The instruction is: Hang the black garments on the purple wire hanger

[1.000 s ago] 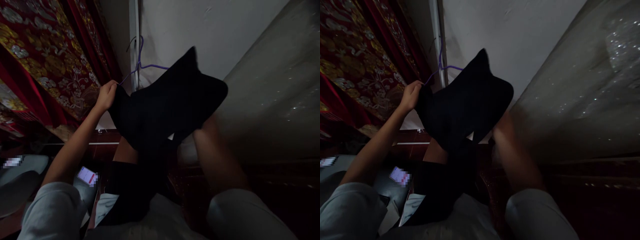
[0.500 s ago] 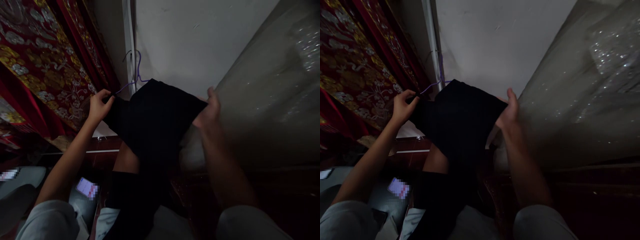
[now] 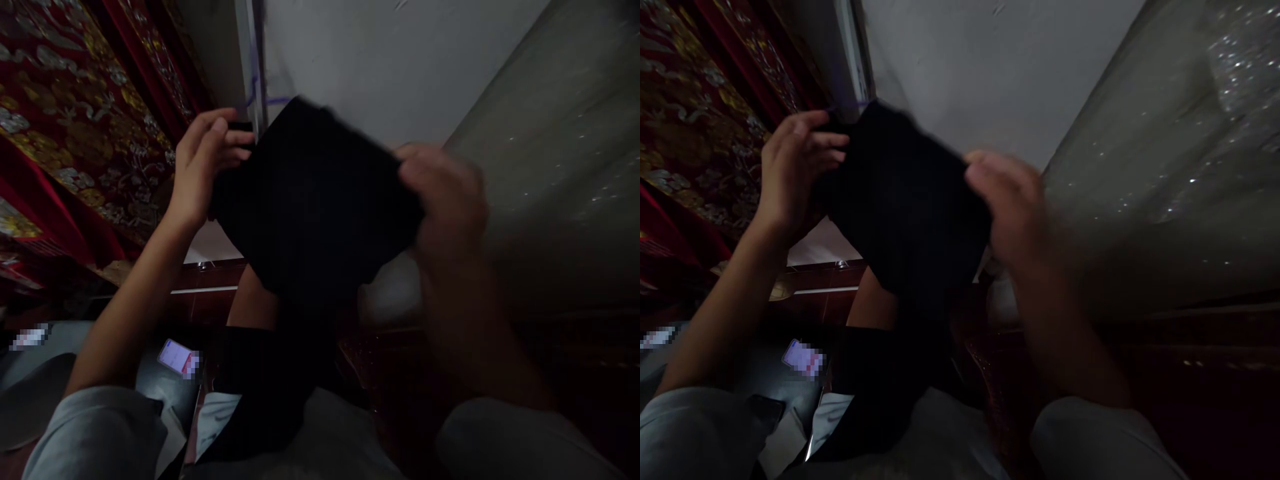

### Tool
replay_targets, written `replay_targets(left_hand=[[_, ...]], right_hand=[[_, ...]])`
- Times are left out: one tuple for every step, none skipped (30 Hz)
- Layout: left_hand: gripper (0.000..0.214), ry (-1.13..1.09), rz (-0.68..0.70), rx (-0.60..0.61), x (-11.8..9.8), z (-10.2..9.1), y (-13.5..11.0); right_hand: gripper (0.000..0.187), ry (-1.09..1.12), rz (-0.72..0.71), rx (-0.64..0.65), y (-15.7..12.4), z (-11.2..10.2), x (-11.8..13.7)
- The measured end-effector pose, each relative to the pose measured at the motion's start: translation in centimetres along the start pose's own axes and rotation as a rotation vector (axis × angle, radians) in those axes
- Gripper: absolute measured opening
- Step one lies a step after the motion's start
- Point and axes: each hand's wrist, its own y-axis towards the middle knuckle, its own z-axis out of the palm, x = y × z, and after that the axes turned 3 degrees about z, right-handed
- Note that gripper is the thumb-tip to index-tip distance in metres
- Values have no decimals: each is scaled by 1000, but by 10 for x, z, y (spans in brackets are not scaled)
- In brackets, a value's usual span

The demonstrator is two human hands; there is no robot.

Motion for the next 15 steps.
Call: replay_targets(left_hand=[[34, -74, -137, 21, -1, -2, -4], [39, -121, -245, 53, -2, -5, -10], [40, -137, -310, 85, -3, -8, -17], [37, -122, -343, 112, -4, -13, -25], [31, -85, -367, 138, -5, -18, -34], [25, -40, -392, 158, -7, -24, -43], [23, 3, -418, 171, -10, -31, -52], [23, 44, -444, 185, -13, -39, -61], [24, 89, -466, 196, -17, -47, -68], [24, 144, -480, 208, -22, -57, -75], [24, 207, -488, 226, -27, -65, -79], [24, 269, -488, 241, -33, -74, -83], [22, 320, -478, 252, -38, -82, -85], [21, 358, -461, 252, -43, -88, -86], [20, 382, -440, 238, -47, -93, -86]], right_hand=[[12, -73, -27, 206, -12, 5, 6], [13, -133, -59, 474, -24, 11, 12], [14, -168, -86, 763, -34, 17, 16], [15, -185, -105, 1024, -41, 23, 18], [17, -187, -122, 1211, -46, 27, 18], [18, -181, -144, 1308, -47, 30, 16], [18, -174, -169, 1318, -45, 32, 11], [19, -170, -197, 1244, -40, 33, 4], [22, -176, -225, 1110, -34, 33, -4], [26, -195, -248, 951, -26, 33, -14], [33, -226, -260, 792, -18, 33, -25], [41, -266, -258, 656, -10, 34, -35], [50, -305, -242, 561, -3, 35, -46], [58, -328, -215, 518, 2, 37, -55], [64, -328, -183, 521, 5, 40, -63]])
